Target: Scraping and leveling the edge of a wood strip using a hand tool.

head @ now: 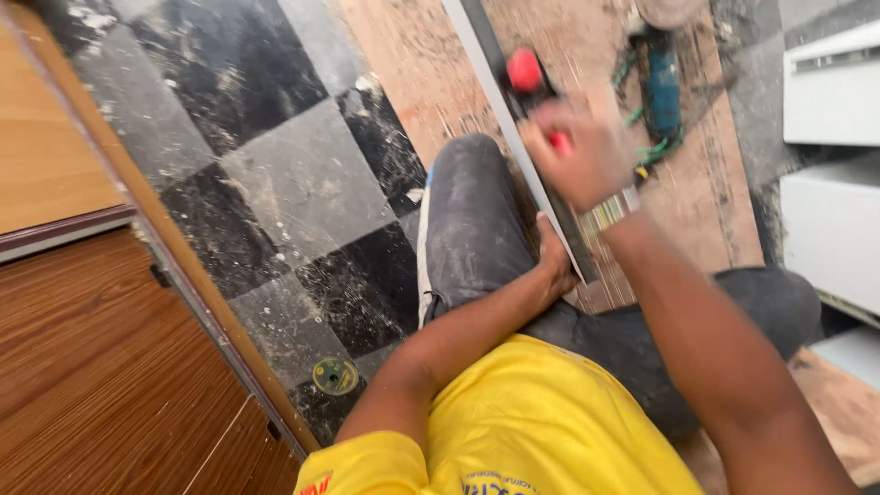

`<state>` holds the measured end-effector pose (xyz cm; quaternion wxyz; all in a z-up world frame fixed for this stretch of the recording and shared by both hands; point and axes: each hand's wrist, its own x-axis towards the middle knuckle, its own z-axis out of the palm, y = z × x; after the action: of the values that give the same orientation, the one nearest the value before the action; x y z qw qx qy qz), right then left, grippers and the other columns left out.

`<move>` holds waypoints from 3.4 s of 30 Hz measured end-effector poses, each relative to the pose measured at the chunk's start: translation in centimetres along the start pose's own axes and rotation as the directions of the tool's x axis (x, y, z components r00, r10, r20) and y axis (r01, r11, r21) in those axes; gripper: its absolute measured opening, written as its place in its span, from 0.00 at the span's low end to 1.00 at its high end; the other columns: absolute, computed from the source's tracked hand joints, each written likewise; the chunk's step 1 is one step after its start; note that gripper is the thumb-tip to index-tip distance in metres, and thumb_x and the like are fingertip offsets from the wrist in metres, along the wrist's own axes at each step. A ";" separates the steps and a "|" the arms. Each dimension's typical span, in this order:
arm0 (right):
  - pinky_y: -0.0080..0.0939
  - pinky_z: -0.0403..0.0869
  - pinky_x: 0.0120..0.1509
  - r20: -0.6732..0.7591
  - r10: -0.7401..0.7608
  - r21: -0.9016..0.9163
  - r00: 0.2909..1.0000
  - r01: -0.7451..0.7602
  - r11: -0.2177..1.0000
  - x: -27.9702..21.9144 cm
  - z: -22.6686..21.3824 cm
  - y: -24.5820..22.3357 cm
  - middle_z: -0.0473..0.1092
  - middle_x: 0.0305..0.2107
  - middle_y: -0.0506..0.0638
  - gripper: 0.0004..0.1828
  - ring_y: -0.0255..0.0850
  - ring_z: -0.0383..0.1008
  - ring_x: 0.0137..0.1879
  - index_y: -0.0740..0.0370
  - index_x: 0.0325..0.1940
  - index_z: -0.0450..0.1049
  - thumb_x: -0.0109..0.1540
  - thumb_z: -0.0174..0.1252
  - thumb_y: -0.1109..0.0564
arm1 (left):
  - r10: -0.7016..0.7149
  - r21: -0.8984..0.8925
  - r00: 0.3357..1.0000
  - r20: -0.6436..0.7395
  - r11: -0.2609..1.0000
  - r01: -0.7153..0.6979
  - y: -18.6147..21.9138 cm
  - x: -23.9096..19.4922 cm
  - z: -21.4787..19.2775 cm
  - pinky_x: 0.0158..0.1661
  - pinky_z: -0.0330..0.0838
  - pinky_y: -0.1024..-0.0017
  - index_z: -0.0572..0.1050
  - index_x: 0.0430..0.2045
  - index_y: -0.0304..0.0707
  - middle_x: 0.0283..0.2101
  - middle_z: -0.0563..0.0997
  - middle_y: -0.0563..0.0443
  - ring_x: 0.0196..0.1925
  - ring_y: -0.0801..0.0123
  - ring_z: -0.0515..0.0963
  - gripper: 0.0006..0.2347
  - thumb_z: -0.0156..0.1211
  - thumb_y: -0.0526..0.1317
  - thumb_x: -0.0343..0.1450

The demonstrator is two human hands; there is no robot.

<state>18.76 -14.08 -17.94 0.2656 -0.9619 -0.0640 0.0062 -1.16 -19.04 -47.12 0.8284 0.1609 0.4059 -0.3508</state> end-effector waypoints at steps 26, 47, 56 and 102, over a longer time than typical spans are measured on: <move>0.50 0.72 0.64 0.123 0.105 0.045 0.987 -0.111 0.993 -20.5 -5.3 4.2 0.70 0.55 0.64 0.17 0.58 0.73 0.60 0.60 0.48 0.80 0.57 0.70 0.53 | -0.204 -0.052 0.976 0.076 0.977 0.208 2.2 -2.0 3.2 0.60 0.64 0.52 0.66 0.62 0.27 0.56 0.77 0.36 0.60 0.47 0.74 0.53 0.13 0.81 0.65; 0.55 0.71 0.61 0.124 -0.114 0.127 0.986 0.098 0.987 -6.0 -1.3 3.2 0.71 0.55 0.61 0.18 0.58 0.72 0.58 0.61 0.51 0.80 0.62 0.68 0.49 | -0.086 -0.198 0.994 0.062 0.975 0.097 5.1 -7.1 7.0 0.48 0.78 0.57 0.66 0.61 0.37 0.46 0.82 0.47 0.46 0.58 0.84 0.42 0.17 0.74 0.75; 0.47 0.74 0.61 0.138 0.252 0.087 0.958 -0.265 0.960 -23.3 -5.6 6.0 0.72 0.52 0.62 0.16 0.54 0.75 0.57 0.59 0.46 0.80 0.57 0.68 0.52 | -0.017 -0.056 0.993 -0.120 0.998 0.010 -0.3 0.8 0.8 0.50 0.74 0.47 0.68 0.52 0.38 0.42 0.71 0.44 0.43 0.54 0.75 0.40 0.23 0.78 0.76; 0.50 0.73 0.65 0.183 0.131 0.043 0.974 -0.141 0.989 -19.8 -5.2 4.4 0.70 0.56 0.62 0.16 0.56 0.74 0.61 0.58 0.48 0.81 0.58 0.69 0.51 | -0.166 -0.149 0.985 0.053 0.974 0.172 3.6 -3.4 4.7 0.46 0.77 0.57 0.72 0.51 0.36 0.45 0.80 0.42 0.47 0.55 0.79 0.47 0.17 0.80 0.66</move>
<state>-0.12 -23.00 -16.22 0.2842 -0.9519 -0.0216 0.1128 2.59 -17.53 -41.65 0.8134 0.0547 0.4272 -0.3909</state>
